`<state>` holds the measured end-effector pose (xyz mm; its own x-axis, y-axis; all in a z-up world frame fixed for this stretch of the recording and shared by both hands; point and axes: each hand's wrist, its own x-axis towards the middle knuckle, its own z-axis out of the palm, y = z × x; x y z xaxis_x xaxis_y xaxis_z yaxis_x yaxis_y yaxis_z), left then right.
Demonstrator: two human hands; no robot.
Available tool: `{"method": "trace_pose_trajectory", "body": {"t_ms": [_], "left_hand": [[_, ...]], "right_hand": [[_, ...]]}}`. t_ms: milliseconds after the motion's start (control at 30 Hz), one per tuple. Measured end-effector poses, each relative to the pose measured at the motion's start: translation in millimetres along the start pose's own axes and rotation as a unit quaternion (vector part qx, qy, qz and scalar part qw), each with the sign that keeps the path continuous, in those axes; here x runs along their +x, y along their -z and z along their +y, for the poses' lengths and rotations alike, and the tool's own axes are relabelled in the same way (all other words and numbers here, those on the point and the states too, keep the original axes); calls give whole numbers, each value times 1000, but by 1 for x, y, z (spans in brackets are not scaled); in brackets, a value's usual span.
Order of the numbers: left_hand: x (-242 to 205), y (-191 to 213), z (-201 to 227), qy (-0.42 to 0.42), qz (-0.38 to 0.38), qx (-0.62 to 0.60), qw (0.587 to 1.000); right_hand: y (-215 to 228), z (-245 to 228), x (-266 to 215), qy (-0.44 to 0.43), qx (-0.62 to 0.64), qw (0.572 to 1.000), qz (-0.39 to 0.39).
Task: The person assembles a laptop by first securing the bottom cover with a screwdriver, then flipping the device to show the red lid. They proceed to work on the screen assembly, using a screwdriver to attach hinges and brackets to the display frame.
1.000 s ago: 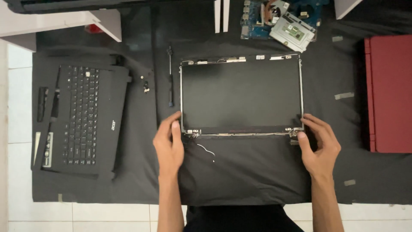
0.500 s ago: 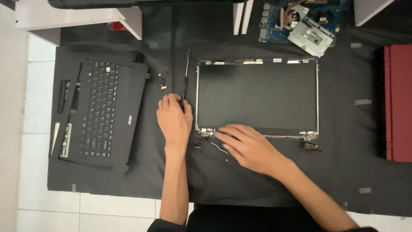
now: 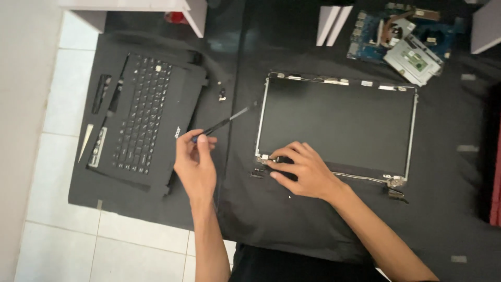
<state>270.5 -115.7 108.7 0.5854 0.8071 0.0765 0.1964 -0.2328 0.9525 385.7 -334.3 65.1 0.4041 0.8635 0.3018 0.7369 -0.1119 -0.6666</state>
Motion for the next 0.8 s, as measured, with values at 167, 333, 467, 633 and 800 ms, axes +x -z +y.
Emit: {"method": "trace_pose_trajectory", "body": {"t_ms": [167,333,467,633,800], "left_hand": [[-10,22,9,-34,68,-43,996],[-17,30,13,-80,131,56,987],[-19,25,8,-137,126,109,976],[-21,17,0,-202,117,150,961],[-19,11,-2,-263,113,250,925]], "right_hand": [[-8,4,-4,6,-1,1000,19],[-5,1,-3,9,-6,999,35],[-7,2,-3,-2,-2,999,36],[-6,1,-4,-1,-3,999,42],[-1,-4,0,-11,-5,1000,29]]}}
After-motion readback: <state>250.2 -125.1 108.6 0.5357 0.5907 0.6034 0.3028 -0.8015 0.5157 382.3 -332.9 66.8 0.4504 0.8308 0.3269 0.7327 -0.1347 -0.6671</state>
